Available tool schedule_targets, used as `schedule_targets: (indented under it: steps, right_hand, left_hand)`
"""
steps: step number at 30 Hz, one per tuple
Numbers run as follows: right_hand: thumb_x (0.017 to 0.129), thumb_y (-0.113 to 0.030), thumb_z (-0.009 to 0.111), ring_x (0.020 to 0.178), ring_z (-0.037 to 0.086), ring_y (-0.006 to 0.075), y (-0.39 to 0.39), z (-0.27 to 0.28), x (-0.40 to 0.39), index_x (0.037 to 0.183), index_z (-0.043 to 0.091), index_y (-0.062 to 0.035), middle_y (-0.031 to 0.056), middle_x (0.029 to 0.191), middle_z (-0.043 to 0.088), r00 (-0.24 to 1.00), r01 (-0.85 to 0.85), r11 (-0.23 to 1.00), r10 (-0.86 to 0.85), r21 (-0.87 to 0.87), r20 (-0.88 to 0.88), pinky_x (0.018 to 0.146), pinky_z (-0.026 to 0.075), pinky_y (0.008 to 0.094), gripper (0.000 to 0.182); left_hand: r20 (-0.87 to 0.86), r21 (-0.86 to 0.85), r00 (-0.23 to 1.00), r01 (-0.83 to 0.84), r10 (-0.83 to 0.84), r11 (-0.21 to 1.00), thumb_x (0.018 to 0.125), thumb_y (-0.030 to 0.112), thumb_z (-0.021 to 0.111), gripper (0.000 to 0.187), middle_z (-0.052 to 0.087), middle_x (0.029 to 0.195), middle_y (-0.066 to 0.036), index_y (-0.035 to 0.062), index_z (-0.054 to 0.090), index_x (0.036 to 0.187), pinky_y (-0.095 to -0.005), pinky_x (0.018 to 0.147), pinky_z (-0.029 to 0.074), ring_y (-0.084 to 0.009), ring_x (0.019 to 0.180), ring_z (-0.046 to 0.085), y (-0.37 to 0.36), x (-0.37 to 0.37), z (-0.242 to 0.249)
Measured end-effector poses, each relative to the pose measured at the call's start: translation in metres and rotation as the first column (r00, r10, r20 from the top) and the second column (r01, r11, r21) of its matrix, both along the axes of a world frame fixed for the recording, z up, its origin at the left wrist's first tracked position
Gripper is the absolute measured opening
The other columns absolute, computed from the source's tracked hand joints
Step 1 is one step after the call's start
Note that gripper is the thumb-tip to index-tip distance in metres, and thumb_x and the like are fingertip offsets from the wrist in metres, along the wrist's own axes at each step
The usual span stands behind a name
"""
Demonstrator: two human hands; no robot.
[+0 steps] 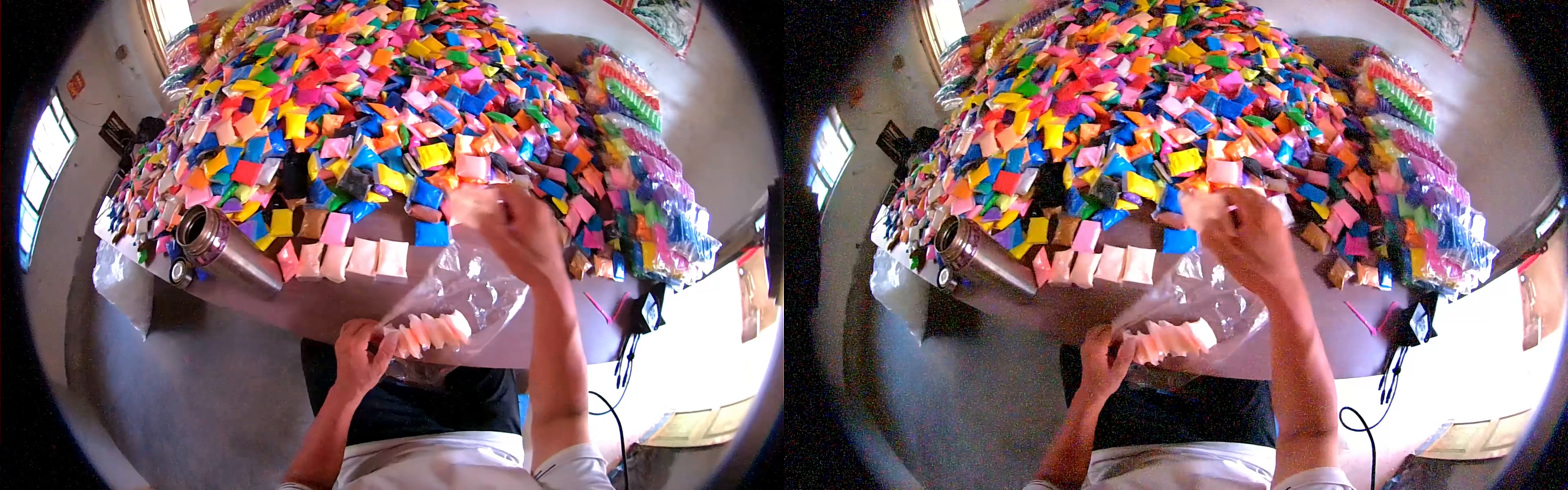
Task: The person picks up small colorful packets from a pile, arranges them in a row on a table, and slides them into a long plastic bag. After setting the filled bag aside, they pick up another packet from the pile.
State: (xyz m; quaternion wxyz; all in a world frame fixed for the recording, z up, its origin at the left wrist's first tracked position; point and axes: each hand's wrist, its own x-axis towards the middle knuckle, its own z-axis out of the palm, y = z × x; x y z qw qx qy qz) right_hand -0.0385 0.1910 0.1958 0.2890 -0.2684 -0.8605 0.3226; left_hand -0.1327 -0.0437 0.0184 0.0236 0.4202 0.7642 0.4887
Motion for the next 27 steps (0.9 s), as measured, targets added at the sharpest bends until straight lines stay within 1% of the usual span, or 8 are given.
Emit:
schedule_targets:
  steps: [4, 6, 7, 8, 10, 11, 14, 27]
  right_hand:
    - [0.076, -0.012, 0.058, 0.075, 0.054, 0.0118, -0.012, -0.008, 0.063, 0.106, 0.061, 0.0002, 0.0066, 0.08, 0.059, 0.944, 0.004, 0.978, -0.072, -0.21, -0.32, 0.066, 0.045, 0.0266, 0.033]
    - [0.075, -0.014, 0.059, 0.074, 0.055, 0.0119, -0.024, -0.022, 0.082, 0.105, 0.061, 0.0009, 0.0061, 0.08, 0.06, 0.968, -0.105, 0.93, 0.014, -0.353, -0.252, 0.066, 0.046, 0.0268, 0.033]
    - [0.075, -0.015, 0.059, 0.072, 0.063, 0.0203, -0.025, -0.027, 0.088, 0.108, 0.06, 0.0011, 0.0116, 0.083, 0.066, 0.999, -0.036, 0.957, 0.027, -0.288, -0.038, 0.068, 0.05, 0.0331, 0.036]
    - [0.075, -0.015, 0.059, 0.072, 0.063, 0.0203, -0.027, -0.036, 0.088, 0.108, 0.06, 0.0011, 0.0116, 0.083, 0.066, 0.999, -0.035, 0.956, 0.025, -0.291, -0.036, 0.068, 0.05, 0.0331, 0.036]
    - [0.076, -0.015, 0.059, 0.076, 0.067, 0.0332, -0.034, -0.057, 0.08, 0.112, 0.058, 0.0003, 0.0201, 0.091, 0.068, 0.966, 0.05, 0.995, -0.025, -0.09, 0.259, 0.071, 0.052, 0.0435, 0.039]
    - [0.077, -0.013, 0.059, 0.079, 0.065, 0.0374, -0.039, -0.061, 0.075, 0.112, 0.058, -0.0023, 0.0231, 0.089, 0.064, 0.944, 0.034, 0.997, -0.053, 0.064, 0.326, 0.069, 0.051, 0.0415, 0.036]
    - [0.077, -0.013, 0.06, 0.083, 0.063, 0.0423, -0.045, -0.082, 0.068, 0.111, 0.058, -0.0009, 0.0232, 0.09, 0.065, 0.921, 0.015, 0.99, -0.067, 0.138, 0.384, 0.072, 0.051, 0.0486, 0.037]
    - [0.079, -0.021, 0.068, 0.084, 0.063, 0.039, -0.048, -0.089, 0.079, 0.1, 0.06, -0.0007, 0.0195, 0.091, 0.064, 0.93, -0.151, 0.987, 0.126, 0.048, 0.345, 0.074, 0.051, 0.0444, 0.029]
  left_hand:
    - [-0.009, 0.002, 1.0, 0.011, -0.011, 1.0, 0.084, 0.031, 0.069, 0.029, 0.06, 0.073, -0.012, 0.0032, 0.063, 0.076, -0.0401, 0.069, 0.046, -0.0312, 0.075, 0.057, 0.001, 0.001, 0.001]
    - [0.008, -0.012, 1.0, 0.015, -0.015, 1.0, 0.085, 0.031, 0.065, 0.03, 0.058, 0.073, -0.013, 0.0023, 0.061, 0.078, -0.041, 0.068, 0.045, -0.0322, 0.074, 0.057, 0.0, 0.0, 0.0]
    - [0.01, -0.013, 1.0, 0.016, -0.016, 1.0, 0.085, 0.031, 0.065, 0.03, 0.058, 0.073, -0.013, 0.0023, 0.061, 0.078, -0.041, 0.068, 0.045, -0.0322, 0.074, 0.057, 0.0, 0.0, 0.0]
    - [0.01, -0.042, 1.0, 0.027, -0.026, 0.999, 0.085, 0.031, 0.065, 0.03, 0.059, 0.074, -0.013, 0.0021, 0.061, 0.079, -0.0407, 0.069, 0.045, -0.032, 0.075, 0.057, -0.002, 0.0, 0.003]
    - [0.008, -0.072, 0.999, 0.039, -0.039, 0.997, 0.085, 0.031, 0.065, 0.03, 0.059, 0.076, -0.012, 0.0018, 0.062, 0.08, -0.0404, 0.069, 0.045, -0.0318, 0.076, 0.056, -0.001, 0.0, 0.005]
    - [0.0, -0.041, 0.999, 0.033, -0.033, 0.999, 0.085, 0.03, 0.065, 0.029, 0.059, 0.078, -0.013, 0.0017, 0.062, 0.082, -0.0402, 0.07, 0.045, -0.0317, 0.076, 0.057, 0.0, 0.0, 0.005]
    - [0.008, -0.02, 1.0, 0.026, -0.026, 0.999, 0.086, 0.03, 0.064, 0.028, 0.059, 0.081, -0.013, 0.0015, 0.063, 0.084, -0.04, 0.07, 0.046, -0.0318, 0.078, 0.057, 0.0, 0.0, 0.005]
    - [-0.014, 0.011, 1.0, -0.002, 0.002, 1.0, 0.086, 0.031, 0.066, 0.031, 0.061, 0.075, -0.012, 0.0026, 0.062, 0.075, -0.0406, 0.075, 0.047, -0.0306, 0.081, 0.059, 0.001, 0.001, 0.003]
